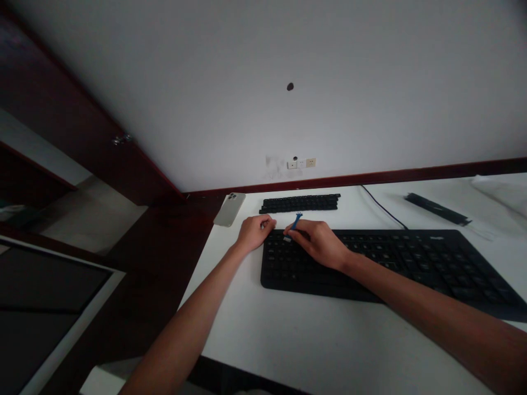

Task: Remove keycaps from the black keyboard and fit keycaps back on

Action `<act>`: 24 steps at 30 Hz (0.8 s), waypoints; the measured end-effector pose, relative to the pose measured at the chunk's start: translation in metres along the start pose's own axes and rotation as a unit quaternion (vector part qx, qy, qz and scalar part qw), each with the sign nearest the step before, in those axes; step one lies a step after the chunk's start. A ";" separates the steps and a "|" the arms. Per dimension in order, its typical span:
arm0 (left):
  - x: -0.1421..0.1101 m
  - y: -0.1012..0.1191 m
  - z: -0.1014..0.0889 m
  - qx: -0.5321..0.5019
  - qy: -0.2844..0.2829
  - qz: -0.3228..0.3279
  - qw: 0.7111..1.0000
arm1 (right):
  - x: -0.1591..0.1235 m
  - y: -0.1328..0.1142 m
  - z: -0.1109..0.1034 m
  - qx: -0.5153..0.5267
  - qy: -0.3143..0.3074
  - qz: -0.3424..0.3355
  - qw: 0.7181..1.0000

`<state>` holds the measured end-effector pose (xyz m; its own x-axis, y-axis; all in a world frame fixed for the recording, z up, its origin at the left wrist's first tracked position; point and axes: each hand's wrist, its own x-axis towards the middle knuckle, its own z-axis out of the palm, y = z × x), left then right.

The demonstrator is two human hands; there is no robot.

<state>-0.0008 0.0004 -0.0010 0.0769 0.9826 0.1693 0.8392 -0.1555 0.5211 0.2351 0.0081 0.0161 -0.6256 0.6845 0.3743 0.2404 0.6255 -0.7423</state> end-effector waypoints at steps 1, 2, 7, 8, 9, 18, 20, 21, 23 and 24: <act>0.000 0.000 0.000 -0.001 0.002 0.003 1.000 | 0.000 0.000 0.000 0.000 -0.002 0.003 1.000; 0.000 0.000 0.000 -0.002 0.005 0.006 1.000 | 0.001 0.001 -0.001 0.001 -0.004 0.006 1.000; 0.000 -0.001 0.001 -0.002 0.005 0.004 1.000 | 0.002 0.001 -0.002 -0.001 -0.015 -0.003 1.000; 0.000 -0.001 0.001 -0.001 0.004 0.003 1.000 | 0.002 0.001 -0.002 -0.005 -0.020 -0.007 1.000; 0.000 -0.001 0.001 0.000 0.004 0.002 1.000 | 0.002 0.001 -0.002 -0.010 -0.022 -0.010 1.000; 0.000 -0.001 0.001 -0.003 0.004 0.004 1.000 | 0.002 0.004 -0.002 -0.012 -0.001 -0.011 1.000; 0.000 -0.002 0.001 -0.005 0.005 0.005 1.000 | 0.002 0.005 -0.002 -0.011 -0.001 -0.006 1.000; 0.000 -0.002 0.001 -0.006 0.004 0.005 1.000 | 0.003 0.005 -0.002 -0.010 -0.003 -0.002 1.000; 0.000 -0.002 0.002 -0.005 0.002 0.004 1.000 | 0.003 0.006 -0.001 -0.005 -0.011 0.005 1.000; 0.000 -0.002 0.002 -0.004 0.001 0.003 1.000 | 0.003 0.007 -0.001 -0.003 -0.012 0.009 1.000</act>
<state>-0.0019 0.0014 -0.0037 0.0812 0.9812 0.1750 0.8348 -0.1629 0.5259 0.2356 0.0149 0.0124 -0.6386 0.6869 0.3470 0.2564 0.6151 -0.7456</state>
